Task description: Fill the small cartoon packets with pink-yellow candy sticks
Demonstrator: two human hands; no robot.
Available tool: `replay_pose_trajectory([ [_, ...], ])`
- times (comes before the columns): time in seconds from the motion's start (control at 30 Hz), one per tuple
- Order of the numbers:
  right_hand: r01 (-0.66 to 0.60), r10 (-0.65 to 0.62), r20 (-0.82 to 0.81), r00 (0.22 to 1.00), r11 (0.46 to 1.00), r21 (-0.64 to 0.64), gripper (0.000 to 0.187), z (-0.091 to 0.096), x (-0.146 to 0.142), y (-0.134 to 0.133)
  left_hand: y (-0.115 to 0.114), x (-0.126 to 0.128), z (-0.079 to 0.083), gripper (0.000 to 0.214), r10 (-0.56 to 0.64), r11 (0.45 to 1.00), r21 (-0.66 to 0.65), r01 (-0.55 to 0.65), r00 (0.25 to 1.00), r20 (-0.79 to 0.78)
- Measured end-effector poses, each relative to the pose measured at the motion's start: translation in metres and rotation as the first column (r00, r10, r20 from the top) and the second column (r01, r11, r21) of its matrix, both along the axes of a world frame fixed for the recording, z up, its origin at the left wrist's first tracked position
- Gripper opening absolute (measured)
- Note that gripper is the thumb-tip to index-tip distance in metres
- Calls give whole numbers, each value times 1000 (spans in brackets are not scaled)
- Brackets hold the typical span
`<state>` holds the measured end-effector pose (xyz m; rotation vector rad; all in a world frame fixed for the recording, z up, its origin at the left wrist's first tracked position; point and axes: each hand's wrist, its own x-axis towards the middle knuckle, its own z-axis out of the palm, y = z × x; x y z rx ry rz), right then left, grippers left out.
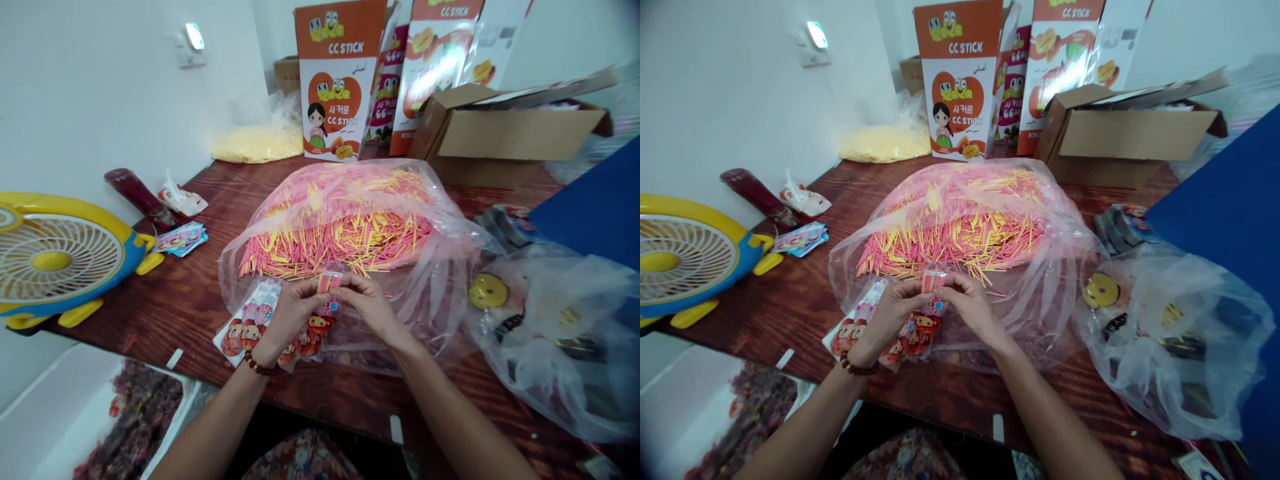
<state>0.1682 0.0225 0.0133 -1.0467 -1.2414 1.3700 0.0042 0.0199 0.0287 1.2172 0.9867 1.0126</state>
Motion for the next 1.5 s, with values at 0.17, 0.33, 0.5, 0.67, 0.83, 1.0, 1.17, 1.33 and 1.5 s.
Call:
replay_pose_trajectory([
  [0.17,113,-113,-24,993,993,20,19,-10,-7,-4,-3,-1,-11,22,-15,997,-74,17,1000,23],
  [0.33,34,-35,-14,999,999,-24,23,-8,-4,-2,-1,-12,-14,20,-34,992,-120,27,998,-55],
  [0.5,11,-19,-50,999,989,-148,29,4,-11,12,7,-33,-2,30,1,997,-79,-6,998,-69],
  [0.67,-83,101,59,993,964,-253,26,-19,-34,16,-2,-68,-17,29,101,994,93,-65,879,-466],
  [0.83,-143,229,363,903,958,-248,26,-47,-40,8,-27,-84,-48,26,241,948,317,35,574,-783],
  [1.0,-138,204,550,810,978,-159,26,-41,-26,9,-33,-80,-59,26,272,908,390,154,493,-827],
  [1.17,45,-120,793,597,992,116,19,-35,33,22,-16,-114,-62,35,432,871,491,9,459,-776],
  [1.33,24,-246,959,143,969,245,23,-27,99,50,1,-142,-67,50,406,912,408,37,57,-912],
  [1.5,-298,-249,941,-227,938,176,25,-19,116,81,3,-142,-74,50,303,953,300,45,-53,-952],
])
